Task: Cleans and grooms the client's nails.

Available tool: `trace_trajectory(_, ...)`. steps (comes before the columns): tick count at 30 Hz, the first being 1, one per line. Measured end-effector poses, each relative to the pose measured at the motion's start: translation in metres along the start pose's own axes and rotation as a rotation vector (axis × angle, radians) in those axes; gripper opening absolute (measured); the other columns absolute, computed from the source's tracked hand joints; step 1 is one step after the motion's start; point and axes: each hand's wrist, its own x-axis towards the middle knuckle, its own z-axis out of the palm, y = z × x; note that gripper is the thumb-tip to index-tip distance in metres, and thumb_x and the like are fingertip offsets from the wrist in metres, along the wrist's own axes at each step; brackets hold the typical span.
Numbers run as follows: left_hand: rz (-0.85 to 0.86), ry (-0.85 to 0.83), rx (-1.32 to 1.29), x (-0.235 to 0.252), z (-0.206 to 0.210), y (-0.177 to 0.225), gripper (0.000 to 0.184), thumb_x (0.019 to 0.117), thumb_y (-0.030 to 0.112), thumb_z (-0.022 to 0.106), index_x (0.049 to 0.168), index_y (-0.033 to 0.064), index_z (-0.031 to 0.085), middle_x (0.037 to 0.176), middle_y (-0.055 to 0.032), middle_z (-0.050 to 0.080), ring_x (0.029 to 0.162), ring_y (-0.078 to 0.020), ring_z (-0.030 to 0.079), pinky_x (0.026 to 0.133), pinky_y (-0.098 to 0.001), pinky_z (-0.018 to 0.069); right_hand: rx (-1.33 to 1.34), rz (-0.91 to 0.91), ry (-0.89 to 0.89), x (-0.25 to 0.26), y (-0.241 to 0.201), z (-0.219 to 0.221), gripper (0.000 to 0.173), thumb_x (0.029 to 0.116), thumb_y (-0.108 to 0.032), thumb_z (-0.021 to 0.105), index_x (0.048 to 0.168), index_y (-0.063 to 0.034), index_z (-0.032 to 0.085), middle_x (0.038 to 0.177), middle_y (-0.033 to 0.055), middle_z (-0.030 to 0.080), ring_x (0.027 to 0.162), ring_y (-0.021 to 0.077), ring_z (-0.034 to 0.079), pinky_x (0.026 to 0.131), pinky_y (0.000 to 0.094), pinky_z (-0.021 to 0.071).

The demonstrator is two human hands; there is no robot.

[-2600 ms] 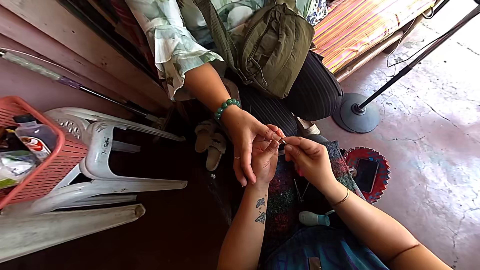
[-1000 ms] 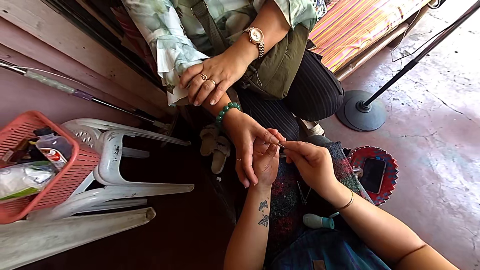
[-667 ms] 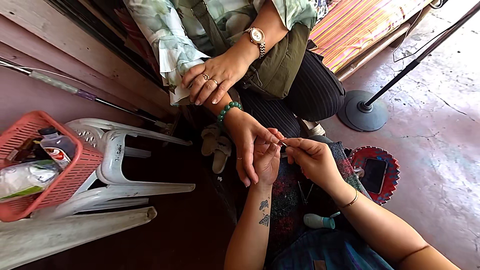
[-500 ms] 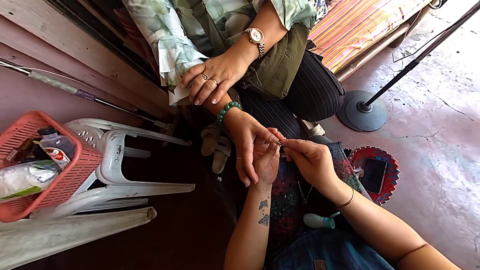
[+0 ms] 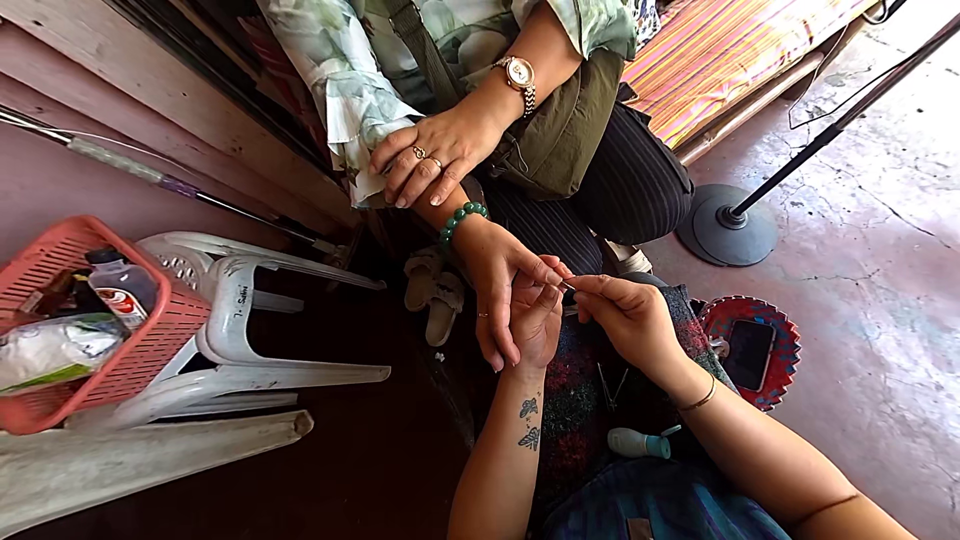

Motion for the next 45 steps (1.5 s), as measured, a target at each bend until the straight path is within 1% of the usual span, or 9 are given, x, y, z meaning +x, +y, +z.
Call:
trace_trajectory(6, -0.019, 0.006, 0.03, -0.001, -0.003, 0.0, 0.026, 0.0941, 0.016, 0.071, 0.12, 0.0144, 0.072, 0.115, 0.0003, 0.072, 0.11, -0.0134, 0.066, 0.102, -0.0373, 0.0506, -0.328, -0.256, 0.058, -0.001, 0.009, 0.003, 0.02, 0.0971, -0.002, 0.06, 0.106, -0.0007, 0.078, 0.083, 0.0066, 0.074, 0.076, 0.0082, 0.069, 0.074, 0.0229, 0.0571)
trace_trajectory(11, -0.007, 0.007, -0.014, 0.0, -0.001, 0.0, 0.025, 0.0948, 0.011, 0.07, 0.12, 0.01, 0.071, 0.117, -0.0039, 0.072, 0.109, -0.0133, 0.067, 0.098, -0.0304, 0.0532, -0.033, -0.083, 0.03, 0.0, 0.008, 0.005, 0.016, 0.0981, 0.0, 0.061, 0.104, 0.0034, 0.075, 0.082, 0.002, 0.072, 0.072, 0.0009, 0.065, 0.068, 0.0172, 0.0562)
trace_trajectory(17, -0.007, -0.003, 0.046, -0.004, -0.009, -0.001, 0.023, 0.0942, 0.019, 0.072, 0.116, 0.0138, 0.072, 0.11, -0.0005, 0.072, 0.106, -0.013, 0.067, 0.099, -0.0356, 0.0527, -0.272, -0.311, -0.042, 0.002, 0.017, -0.01, 0.02, 0.1003, -0.006, 0.06, 0.108, -0.0026, 0.078, 0.094, 0.0064, 0.078, 0.087, 0.0088, 0.073, 0.085, 0.025, 0.059)
trace_trajectory(21, 0.015, -0.006, -0.009, -0.003, -0.005, -0.004, 0.03, 0.0935, 0.025, 0.073, 0.12, 0.0113, 0.071, 0.114, -0.003, 0.072, 0.105, -0.0153, 0.068, 0.096, -0.0354, 0.0555, 0.346, -0.18, -0.005, 0.019, -0.002, -0.015, 0.023, 0.1046, -0.01, 0.056, 0.121, -0.0077, 0.072, 0.09, 0.0022, 0.073, 0.062, 0.0039, 0.064, 0.055, 0.019, 0.0568)
trace_trajectory(24, 0.062, 0.032, -0.094, -0.001, -0.006, -0.011, 0.028, 0.0929, 0.023, 0.074, 0.118, 0.0107, 0.074, 0.114, -0.0043, 0.073, 0.104, -0.0143, 0.07, 0.095, -0.0336, 0.0563, 0.63, -0.108, -0.121, 0.05, -0.025, 0.004, 0.026, 0.1058, -0.015, 0.056, 0.126, -0.0133, 0.071, 0.079, -0.0005, 0.07, 0.055, 0.0012, 0.058, 0.051, 0.0165, 0.0511)
trace_trajectory(29, -0.035, 0.175, -0.157, 0.0, -0.013, -0.014, 0.025, 0.0837, 0.021, 0.083, 0.104, 0.0097, 0.076, 0.101, -0.0058, 0.074, 0.095, -0.0189, 0.071, 0.091, -0.0417, 0.0582, 0.385, -0.122, 0.031, 0.106, -0.034, 0.029, 0.03, 0.1056, -0.006, 0.05, 0.131, 0.0056, 0.061, 0.074, 0.0018, 0.067, 0.046, 0.0048, 0.053, 0.04, 0.0204, 0.048)
trace_trajectory(35, 0.074, 0.108, -0.138, 0.001, -0.011, -0.009, 0.015, 0.0892, 0.022, 0.078, 0.101, 0.0139, 0.076, 0.094, -0.0001, 0.074, 0.091, -0.0101, 0.071, 0.09, -0.03, 0.0572, 0.355, 0.023, -0.053, 0.045, -0.021, 0.024, 0.025, 0.1005, -0.007, 0.06, 0.124, -0.004, 0.067, 0.071, -0.0012, 0.067, 0.05, 0.0015, 0.055, 0.044, 0.0176, 0.0476)
trace_trajectory(41, 0.038, 0.099, -0.151, 0.002, -0.01, -0.011, 0.017, 0.0908, 0.028, 0.076, 0.097, 0.0124, 0.076, 0.093, -0.0016, 0.074, 0.093, -0.0138, 0.07, 0.093, -0.0327, 0.0553, -0.044, -0.068, 0.0, -0.011, 0.02, 0.017, 0.016, 0.0984, -0.006, 0.059, 0.112, -0.0023, 0.066, 0.073, -0.0024, 0.069, 0.054, 0.0009, 0.061, 0.049, 0.0177, 0.0532)
trace_trajectory(45, 0.01, 0.056, -0.027, 0.003, -0.007, -0.005, 0.022, 0.0945, 0.039, 0.07, 0.099, 0.0176, 0.074, 0.091, 0.0032, 0.072, 0.093, -0.0128, 0.069, 0.094, -0.0367, 0.0549, 0.011, -0.045, -0.053, -0.02, 0.017, 0.009, 0.017, 0.1002, -0.006, 0.058, 0.115, 0.0, 0.066, 0.075, -0.0016, 0.07, 0.054, 0.0014, 0.06, 0.047, 0.0178, 0.0524)
